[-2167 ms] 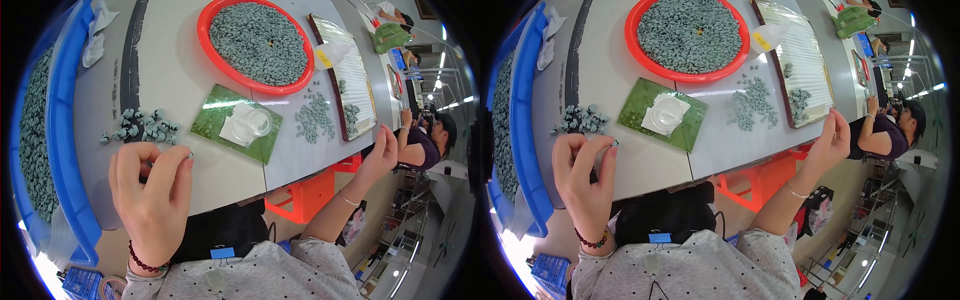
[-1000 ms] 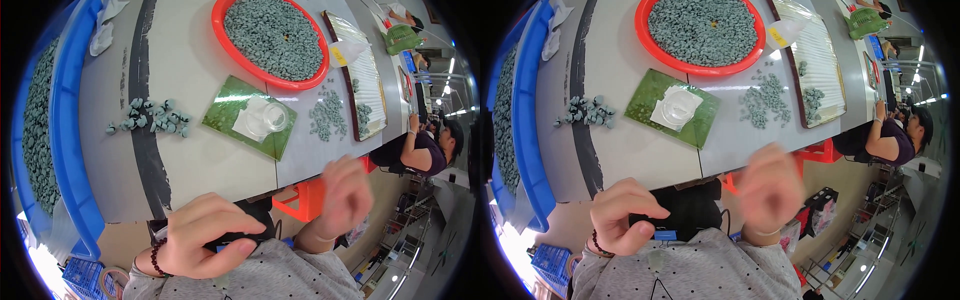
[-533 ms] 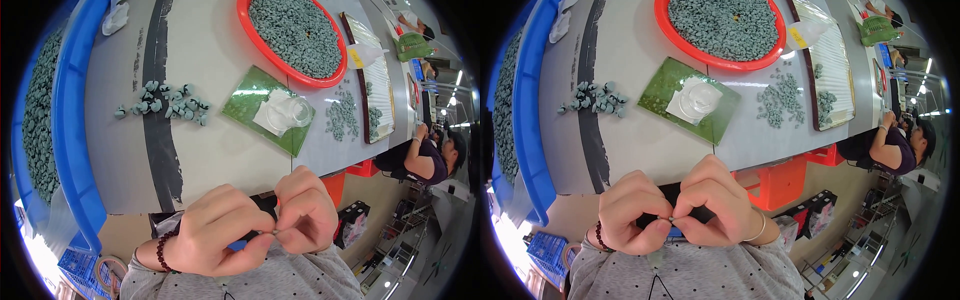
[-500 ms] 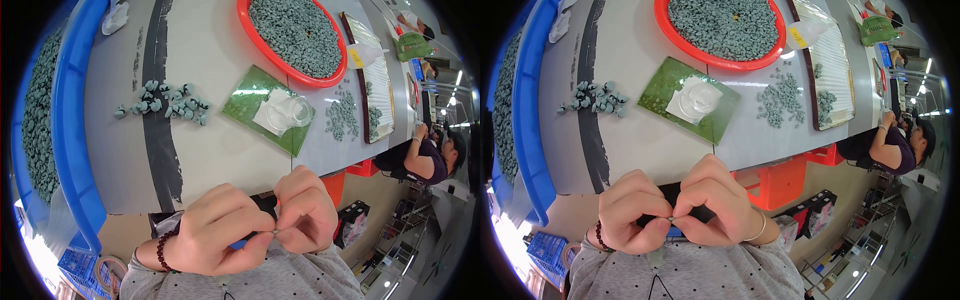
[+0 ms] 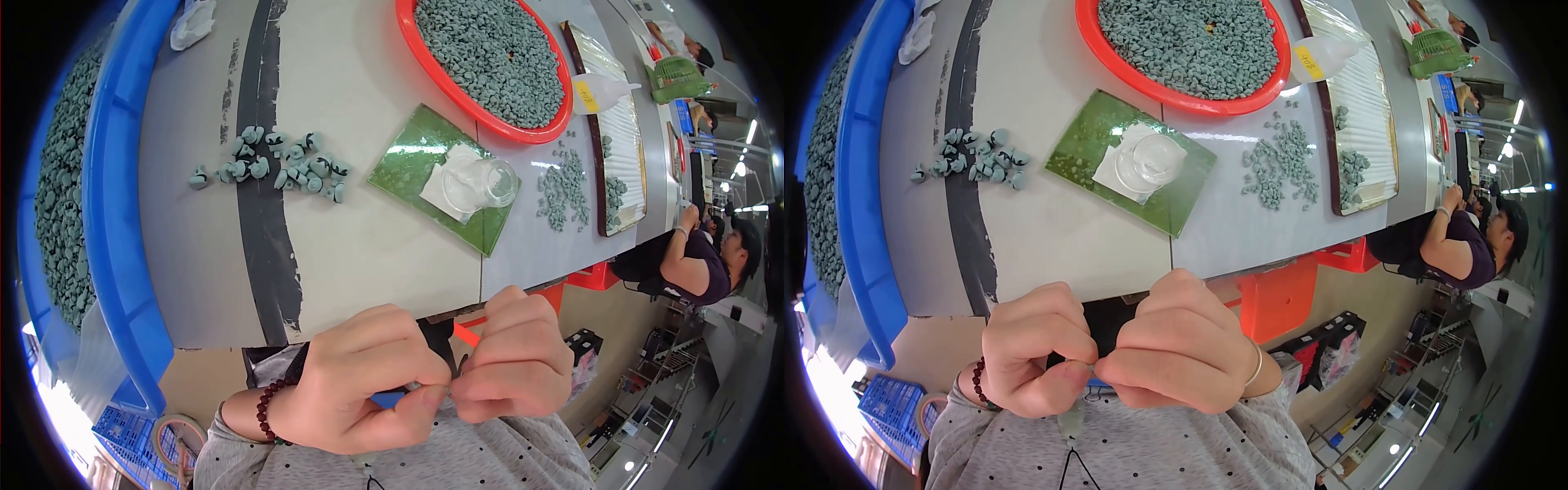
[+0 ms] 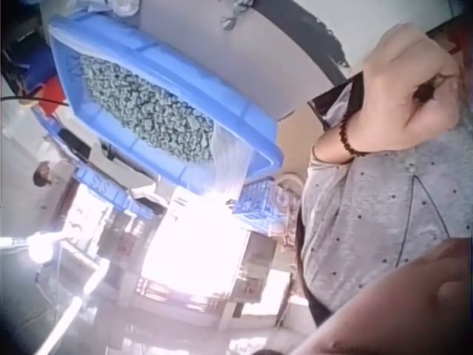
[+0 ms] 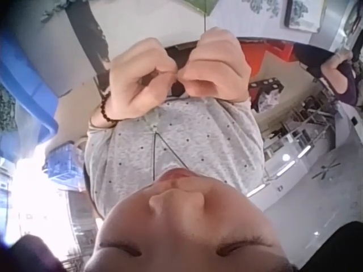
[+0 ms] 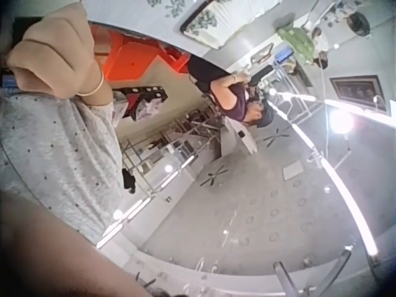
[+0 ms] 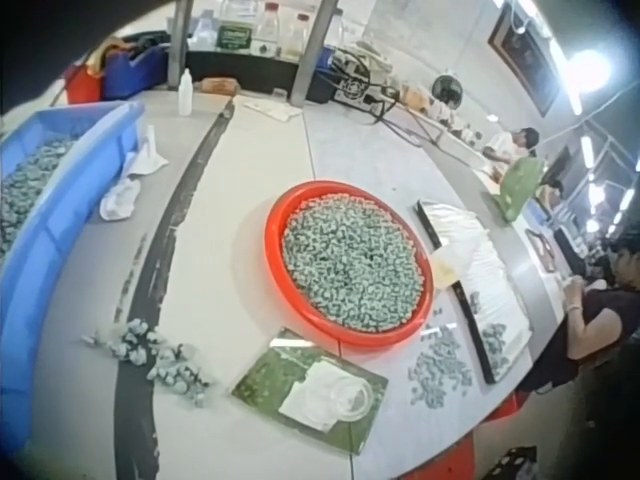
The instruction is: The person assembles small pieces by fitting components together by hand and placing them on the table.
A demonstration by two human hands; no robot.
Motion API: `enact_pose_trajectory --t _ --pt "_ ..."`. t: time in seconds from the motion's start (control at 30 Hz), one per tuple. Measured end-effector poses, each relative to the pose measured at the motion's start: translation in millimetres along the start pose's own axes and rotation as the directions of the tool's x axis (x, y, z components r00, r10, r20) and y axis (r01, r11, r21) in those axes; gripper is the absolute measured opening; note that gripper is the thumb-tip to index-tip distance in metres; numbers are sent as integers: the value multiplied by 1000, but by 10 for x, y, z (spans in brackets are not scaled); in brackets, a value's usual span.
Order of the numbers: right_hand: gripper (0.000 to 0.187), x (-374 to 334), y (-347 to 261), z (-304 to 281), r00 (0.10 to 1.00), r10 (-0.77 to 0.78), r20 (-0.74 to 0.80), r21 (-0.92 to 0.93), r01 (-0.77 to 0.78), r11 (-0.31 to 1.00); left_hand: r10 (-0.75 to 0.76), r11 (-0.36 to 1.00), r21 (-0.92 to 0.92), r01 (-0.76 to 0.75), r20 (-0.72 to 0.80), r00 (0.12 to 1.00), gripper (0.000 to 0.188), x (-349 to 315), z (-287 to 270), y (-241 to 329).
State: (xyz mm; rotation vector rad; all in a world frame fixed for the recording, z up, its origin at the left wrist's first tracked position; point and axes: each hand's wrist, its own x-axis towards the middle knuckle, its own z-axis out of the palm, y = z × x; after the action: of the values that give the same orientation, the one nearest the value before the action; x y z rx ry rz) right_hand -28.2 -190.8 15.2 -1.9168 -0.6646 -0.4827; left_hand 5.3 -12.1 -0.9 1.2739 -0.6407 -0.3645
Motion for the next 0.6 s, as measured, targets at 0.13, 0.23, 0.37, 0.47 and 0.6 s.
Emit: enact_pose_trajectory --t 0.13,0.23,0.37,0.47,0.6 --pt "17 32 -22 -27 998 -52 22 -94 53 994 -24 1000 -13 24 20 1000 11 -18 -9 10" --pt "17 32 -18 -11 1000 -27 1 -80 27 996 -31 999 -31 32 27 999 10 0 -11 14" --pt "17 52 -5 -14 1000 23 11 -15 -23 1000 -18 999 -40 19 20 1000 9 -14 -15 -9" --pt "19 54 6 -20 1000 13 -7 -29 -13 999 21 998 -60 -19 36 999 11 1 -40 -25" --pt "22 154 53 -196 999 -19 -27 -303 10 953 -8 995 -98 8 0 1000 14 17 -48 14"
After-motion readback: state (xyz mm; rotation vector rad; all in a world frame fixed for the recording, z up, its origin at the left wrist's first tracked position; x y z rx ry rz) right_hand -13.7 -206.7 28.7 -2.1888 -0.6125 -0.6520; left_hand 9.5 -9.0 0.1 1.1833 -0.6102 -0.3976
